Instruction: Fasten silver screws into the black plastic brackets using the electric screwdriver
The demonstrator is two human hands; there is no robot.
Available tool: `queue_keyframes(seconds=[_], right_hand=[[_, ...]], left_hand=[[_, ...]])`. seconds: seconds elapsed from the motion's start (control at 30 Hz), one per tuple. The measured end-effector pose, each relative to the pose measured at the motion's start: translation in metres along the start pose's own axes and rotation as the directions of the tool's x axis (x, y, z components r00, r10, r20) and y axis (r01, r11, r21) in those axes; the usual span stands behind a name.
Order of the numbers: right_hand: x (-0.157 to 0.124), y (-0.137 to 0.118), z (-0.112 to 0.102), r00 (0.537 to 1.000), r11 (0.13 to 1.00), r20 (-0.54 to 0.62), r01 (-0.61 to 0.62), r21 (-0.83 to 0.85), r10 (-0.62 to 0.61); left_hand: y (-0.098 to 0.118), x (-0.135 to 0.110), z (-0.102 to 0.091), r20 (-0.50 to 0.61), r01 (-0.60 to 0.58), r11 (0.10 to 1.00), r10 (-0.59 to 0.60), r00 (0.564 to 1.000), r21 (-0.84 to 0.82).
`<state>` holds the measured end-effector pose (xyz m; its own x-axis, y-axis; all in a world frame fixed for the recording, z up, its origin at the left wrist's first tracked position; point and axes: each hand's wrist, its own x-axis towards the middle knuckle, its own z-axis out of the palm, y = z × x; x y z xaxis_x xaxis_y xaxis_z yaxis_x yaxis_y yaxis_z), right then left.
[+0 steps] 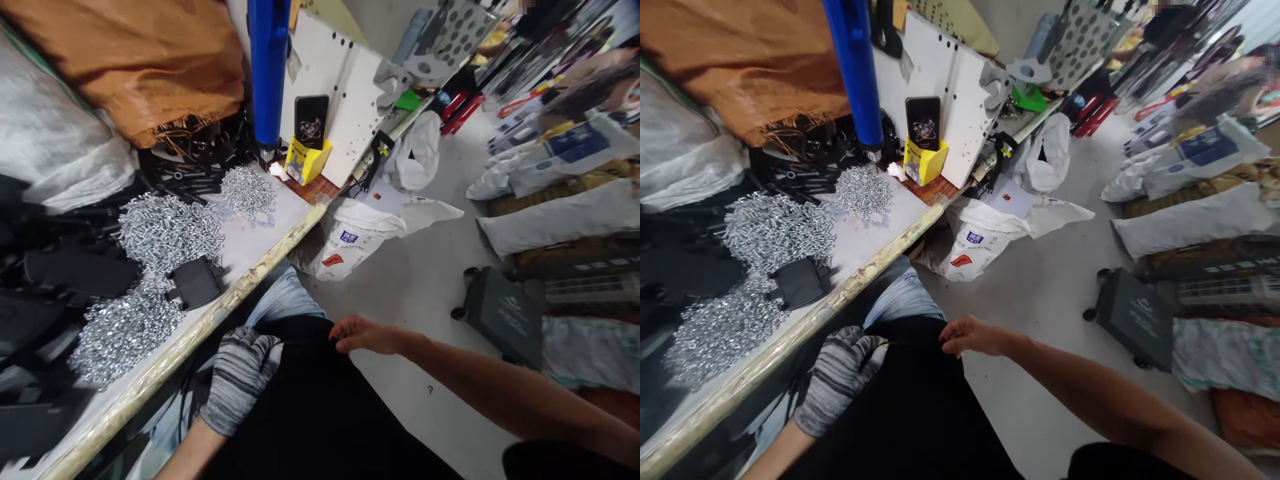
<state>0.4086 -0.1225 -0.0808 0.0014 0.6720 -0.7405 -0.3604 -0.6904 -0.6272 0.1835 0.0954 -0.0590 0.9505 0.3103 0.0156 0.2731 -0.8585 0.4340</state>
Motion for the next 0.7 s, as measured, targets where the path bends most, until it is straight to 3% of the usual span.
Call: queue_keyframes(seconds=[0.17,0.27,0.37,0.5,0.7], right_hand=[[-0.015,0.001,0.000,0.992,0.991,0.072,-0.097,-0.091,0.104],[-0.025,0.006,0.005,0.990,0.986,0.063,-0.118,-0.114,0.126],[-0.029,0.012,0.011,0.998,0.996,-0.014,-0.065,-0.055,0.064],[-0.029,0.019,0.017,0.997,0.999,-0.082,0.002,0.041,0.001],[-0.027,0.022,0.020,0.997,0.997,-0.079,0.007,0.074,-0.001]], left_hand=[[-0.002,-0.001,-0.001,0.004,0.012,1.000,-0.012,1.000,-0.026],[0.000,0.006,-0.010,0.137,0.056,0.997,-0.048,0.989,-0.056],[0.006,0.018,-0.018,0.293,0.076,0.990,-0.038,0.955,-0.118],[0.013,0.033,-0.020,0.397,-0.023,0.992,0.071,0.915,-0.125],[0.013,0.035,-0.015,0.334,-0.052,0.994,0.082,0.939,-0.097]])
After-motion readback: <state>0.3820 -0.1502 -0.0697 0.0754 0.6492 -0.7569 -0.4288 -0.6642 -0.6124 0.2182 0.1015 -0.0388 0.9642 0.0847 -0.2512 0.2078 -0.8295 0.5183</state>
